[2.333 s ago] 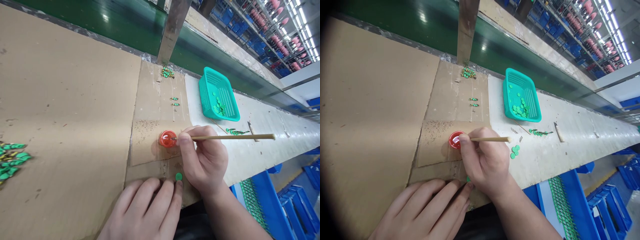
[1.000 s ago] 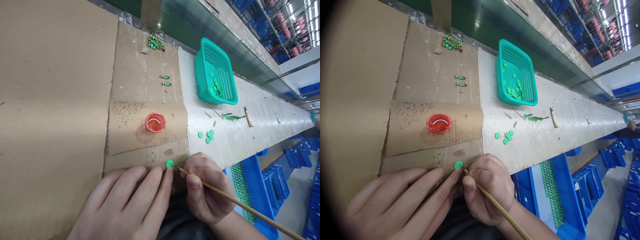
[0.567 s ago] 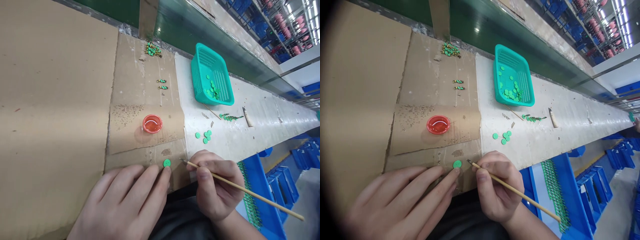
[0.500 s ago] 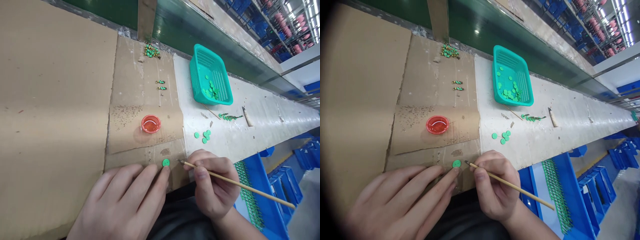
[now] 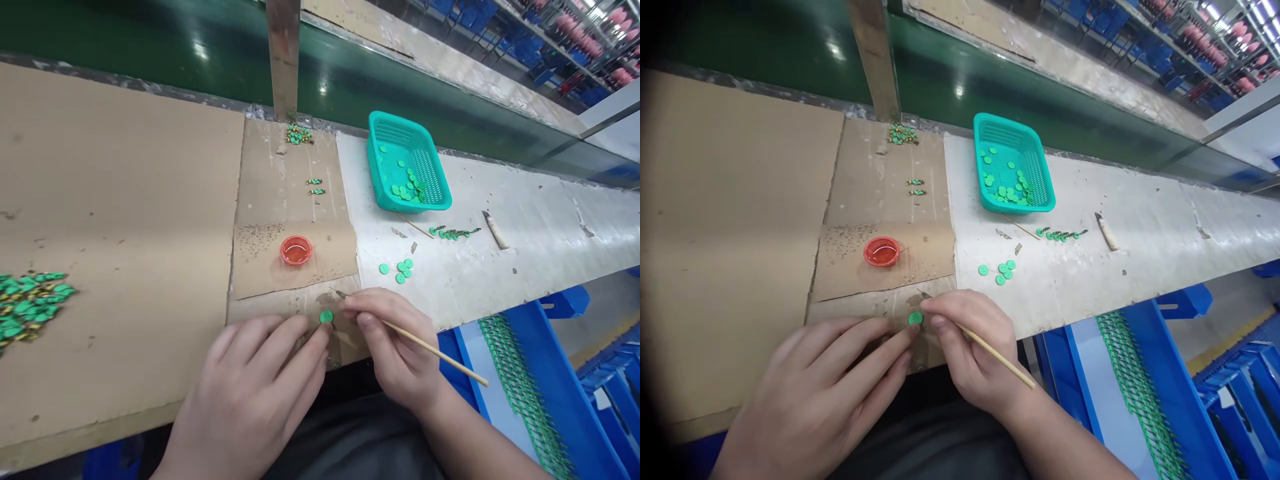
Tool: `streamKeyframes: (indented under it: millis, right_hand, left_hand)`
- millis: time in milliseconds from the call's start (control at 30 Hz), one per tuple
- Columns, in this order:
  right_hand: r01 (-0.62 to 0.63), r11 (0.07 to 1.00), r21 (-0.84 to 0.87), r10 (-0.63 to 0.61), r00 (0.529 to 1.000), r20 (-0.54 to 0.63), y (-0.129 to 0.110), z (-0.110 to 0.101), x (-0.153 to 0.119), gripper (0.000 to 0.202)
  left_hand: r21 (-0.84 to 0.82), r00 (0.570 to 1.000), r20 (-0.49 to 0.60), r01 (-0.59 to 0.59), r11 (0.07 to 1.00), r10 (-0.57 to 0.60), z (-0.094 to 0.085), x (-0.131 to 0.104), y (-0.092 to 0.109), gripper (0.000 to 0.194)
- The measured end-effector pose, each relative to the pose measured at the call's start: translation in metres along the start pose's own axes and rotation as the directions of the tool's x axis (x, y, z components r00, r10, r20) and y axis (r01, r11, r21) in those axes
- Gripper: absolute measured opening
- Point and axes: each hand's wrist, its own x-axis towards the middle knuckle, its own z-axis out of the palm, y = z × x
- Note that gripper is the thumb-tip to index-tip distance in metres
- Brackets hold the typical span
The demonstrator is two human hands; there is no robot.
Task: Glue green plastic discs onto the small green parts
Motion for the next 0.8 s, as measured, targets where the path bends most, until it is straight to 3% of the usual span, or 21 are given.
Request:
streamKeyframes:
  millis: [167, 267, 533, 700, 800]
  right_hand:
    - [0.094, 0.995, -0.016, -0.088, 0.971, 0.223, 0.002, -0.003, 0.012, 0.030]
    - [0.132, 0.990, -0.050, -0.113, 0.955, 0.274, 0.006, -0.003, 0.011, 0.032]
    - [0.064, 0.995, -0.079, -0.048, 0.981, 0.187, 0.009, -0.013, -0.003, 0.031]
    - [0.015, 1.000, 0.015, -0.015, 0.999, 0.044, 0.009, -0.020, 0.000, 0.027]
    - [0.038, 0.999, -0.027, -0.036, 0.997, 0.074, 0.003, -0.022, 0.001, 0.016]
  left_hand:
    - [-0.008, 1.000, 0.030, -0.007, 1.000, 0.007, -0.003, 0.004, -0.001, 0.016]
    - [-0.018, 0.999, 0.050, -0.011, 1.000, 0.012, -0.006, 0.007, -0.001, 0.018]
    - [0.041, 0.996, 0.094, 0.001, 0.999, -0.005, -0.013, 0.007, 0.006, 0.015]
    - [0.060, 0.997, 0.071, -0.011, 0.998, 0.007, -0.008, 0.006, 0.004, 0.018]
    - [0.065, 0.996, 0.089, 0.019, 0.998, -0.025, -0.013, 0.006, 0.011, 0.019]
